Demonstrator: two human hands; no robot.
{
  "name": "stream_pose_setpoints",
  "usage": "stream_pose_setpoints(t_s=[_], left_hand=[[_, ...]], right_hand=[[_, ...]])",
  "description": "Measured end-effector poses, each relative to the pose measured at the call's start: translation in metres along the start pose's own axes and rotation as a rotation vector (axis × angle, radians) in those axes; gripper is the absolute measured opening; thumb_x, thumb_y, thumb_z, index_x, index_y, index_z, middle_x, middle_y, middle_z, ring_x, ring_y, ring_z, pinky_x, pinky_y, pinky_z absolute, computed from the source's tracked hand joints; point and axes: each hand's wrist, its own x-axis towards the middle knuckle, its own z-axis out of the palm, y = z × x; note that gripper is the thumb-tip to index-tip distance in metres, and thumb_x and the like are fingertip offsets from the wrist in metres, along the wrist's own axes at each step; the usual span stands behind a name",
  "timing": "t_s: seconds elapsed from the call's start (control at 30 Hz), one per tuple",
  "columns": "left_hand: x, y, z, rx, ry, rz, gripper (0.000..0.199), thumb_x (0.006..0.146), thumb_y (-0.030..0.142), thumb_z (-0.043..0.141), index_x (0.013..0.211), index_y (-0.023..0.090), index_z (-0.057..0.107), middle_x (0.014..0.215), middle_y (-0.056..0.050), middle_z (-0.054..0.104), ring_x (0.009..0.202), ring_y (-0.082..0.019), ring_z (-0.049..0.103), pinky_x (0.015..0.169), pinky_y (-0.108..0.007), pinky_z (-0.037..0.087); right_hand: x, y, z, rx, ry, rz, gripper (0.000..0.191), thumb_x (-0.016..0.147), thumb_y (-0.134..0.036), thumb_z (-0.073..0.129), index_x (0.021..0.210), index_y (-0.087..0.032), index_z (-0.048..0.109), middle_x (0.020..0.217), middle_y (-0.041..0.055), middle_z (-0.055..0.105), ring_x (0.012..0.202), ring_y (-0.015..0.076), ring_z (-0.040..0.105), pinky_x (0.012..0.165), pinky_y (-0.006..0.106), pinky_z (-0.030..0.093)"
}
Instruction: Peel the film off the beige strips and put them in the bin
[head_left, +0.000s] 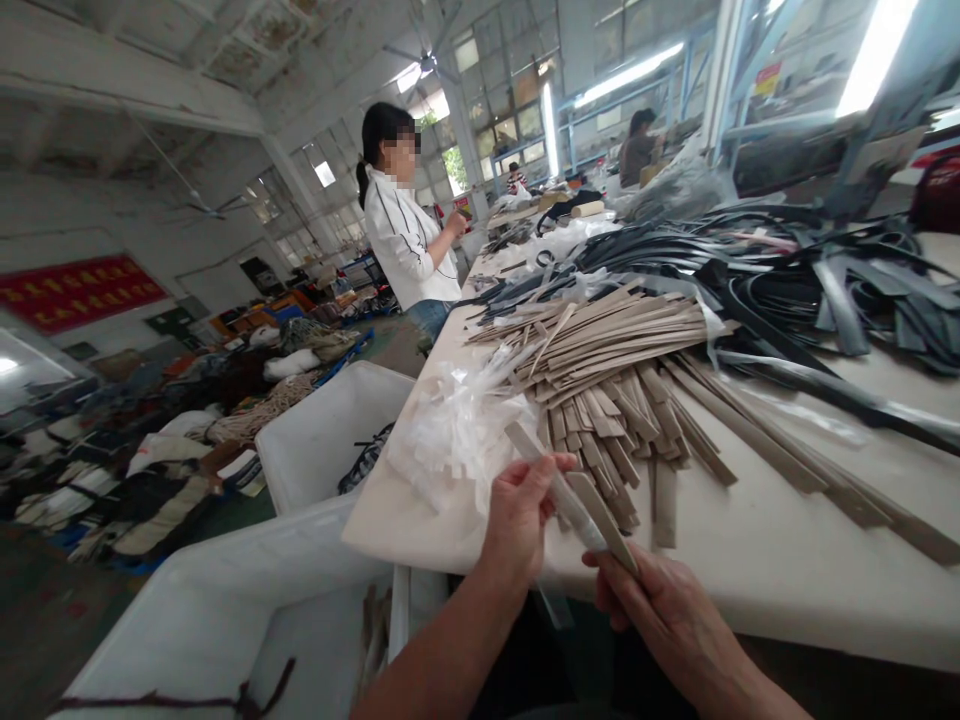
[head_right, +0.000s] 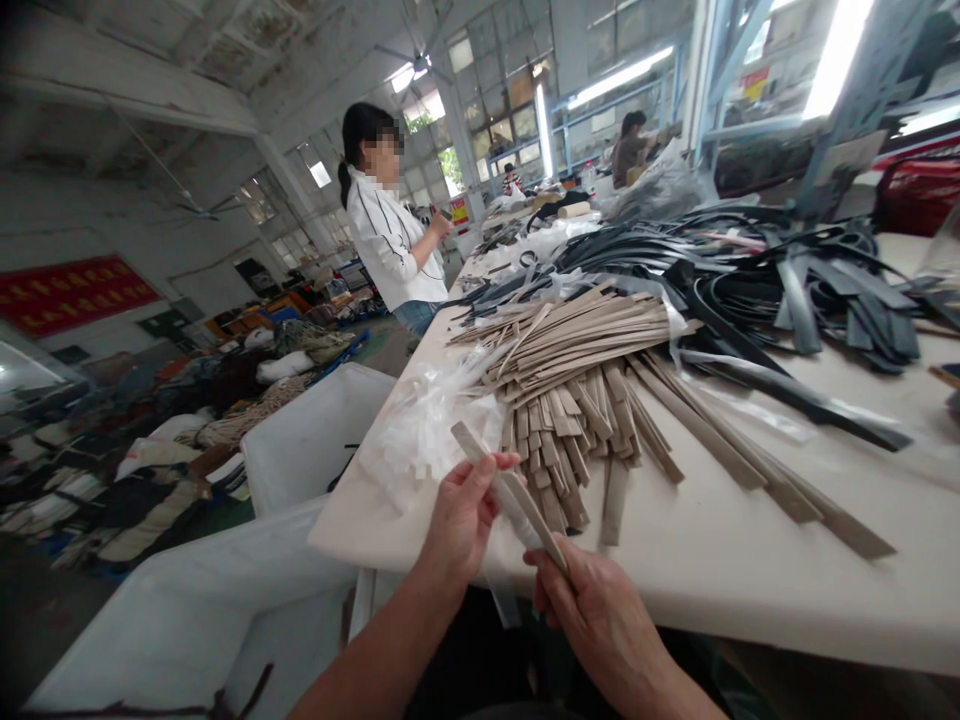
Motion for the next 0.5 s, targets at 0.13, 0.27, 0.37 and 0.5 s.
stream_pose_setpoints(t_s=[0.13,0.27,0.37,0.5], left_hand=[[-0.018,-0.030,-0.001,0.063,-0.021,-0.081,0.039,0.073,0.047,0.073,0.081,0.009,0.073,0.070,-0.009,0.071,0.060,-0.015,0.062,0.056,-0.023,0.045],[-0.020,-0.028,-0.002,0.016,-0.053,-0.103,0.036,0.076,0.044,0.070,0.089,0.011,0.072,0.084,-0.010,0.073,0.065,-0.016,0.065,0.056,-0.023,0.047],[-0.009,-0.008,-0.002,-0.126,-0.060,-0.017,0.036,0.079,0.045,0.067,0.101,0.017,0.068,0.107,-0.009,0.070,0.081,-0.018,0.067,0.065,-0.025,0.051],[-0.006,-0.002,-0.001,-0.119,-0.032,0.049,0.034,0.083,0.048,0.061,0.086,0.014,0.068,0.089,-0.008,0.072,0.076,-0.017,0.067,0.069,-0.027,0.052]], right_hand=[[0.008,-0.004,0.002,0.008,0.039,-0.046,0.041,0.098,-0.047,0.033,0.072,-0.022,0.053,0.057,0.0000,0.058,0.050,0.0171,0.056,0.052,0.027,0.042],[0.011,-0.008,0.003,0.020,0.015,-0.054,0.041,0.098,-0.047,0.032,0.071,-0.022,0.052,0.058,-0.0002,0.059,0.050,0.0162,0.056,0.051,0.026,0.042],[0.012,-0.010,0.002,-0.045,-0.002,-0.045,0.039,0.097,-0.045,0.034,0.074,-0.022,0.055,0.056,-0.0012,0.059,0.050,0.0163,0.056,0.052,0.026,0.042],[0.014,-0.013,0.003,-0.055,-0.012,-0.047,0.038,0.097,-0.043,0.035,0.076,-0.022,0.057,0.057,-0.0011,0.060,0.049,0.0164,0.056,0.052,0.026,0.042]])
